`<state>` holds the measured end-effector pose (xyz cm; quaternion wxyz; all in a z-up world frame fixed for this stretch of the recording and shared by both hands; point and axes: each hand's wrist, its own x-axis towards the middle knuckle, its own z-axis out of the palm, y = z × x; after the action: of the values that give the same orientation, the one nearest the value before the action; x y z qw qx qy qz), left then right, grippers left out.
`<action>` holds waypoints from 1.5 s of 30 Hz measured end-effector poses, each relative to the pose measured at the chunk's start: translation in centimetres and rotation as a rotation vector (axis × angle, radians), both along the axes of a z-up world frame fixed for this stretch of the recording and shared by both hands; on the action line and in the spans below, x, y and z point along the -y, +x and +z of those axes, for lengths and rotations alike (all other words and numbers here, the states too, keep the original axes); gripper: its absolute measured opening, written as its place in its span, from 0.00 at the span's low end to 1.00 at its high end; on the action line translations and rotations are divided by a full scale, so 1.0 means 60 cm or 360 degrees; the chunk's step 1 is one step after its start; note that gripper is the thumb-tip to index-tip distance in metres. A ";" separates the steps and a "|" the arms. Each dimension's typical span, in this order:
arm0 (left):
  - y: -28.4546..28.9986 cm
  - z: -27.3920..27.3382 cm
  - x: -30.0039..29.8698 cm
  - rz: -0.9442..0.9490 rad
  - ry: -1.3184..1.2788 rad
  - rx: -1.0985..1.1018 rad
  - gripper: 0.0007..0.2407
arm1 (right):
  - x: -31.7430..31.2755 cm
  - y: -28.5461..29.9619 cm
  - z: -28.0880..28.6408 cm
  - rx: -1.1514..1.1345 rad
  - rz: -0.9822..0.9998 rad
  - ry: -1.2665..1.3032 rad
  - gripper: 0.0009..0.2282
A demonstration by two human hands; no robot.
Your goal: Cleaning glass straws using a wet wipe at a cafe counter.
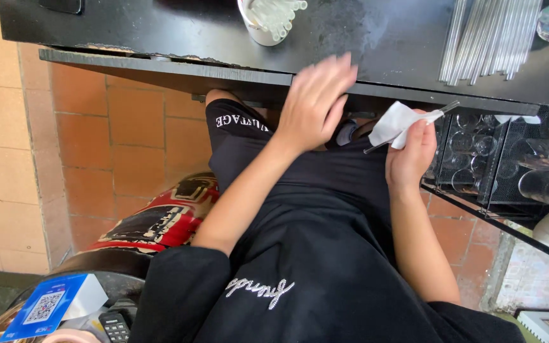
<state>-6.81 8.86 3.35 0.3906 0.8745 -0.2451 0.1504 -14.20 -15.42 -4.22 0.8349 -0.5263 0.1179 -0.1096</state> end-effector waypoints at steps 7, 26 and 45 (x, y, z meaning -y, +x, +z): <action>0.109 -0.030 0.042 0.0187 0.0376 -0.0034 0.28 | -0.009 -0.019 0.006 -0.0031 0.0004 -0.0010 0.12; -0.062 -0.093 -0.001 -0.0190 -0.1279 -0.0887 0.16 | -0.028 -0.024 0.031 -0.0221 0.0149 0.0254 0.13; -0.140 -0.210 0.005 -0.0333 -0.1358 -0.1380 0.13 | -0.083 -0.019 0.012 -0.0323 0.0284 0.0331 0.09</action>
<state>-15.24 8.53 -9.26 0.7828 0.5940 -0.0667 -0.1730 -15.37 -10.44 -3.49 0.8751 -0.4537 0.1652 0.0317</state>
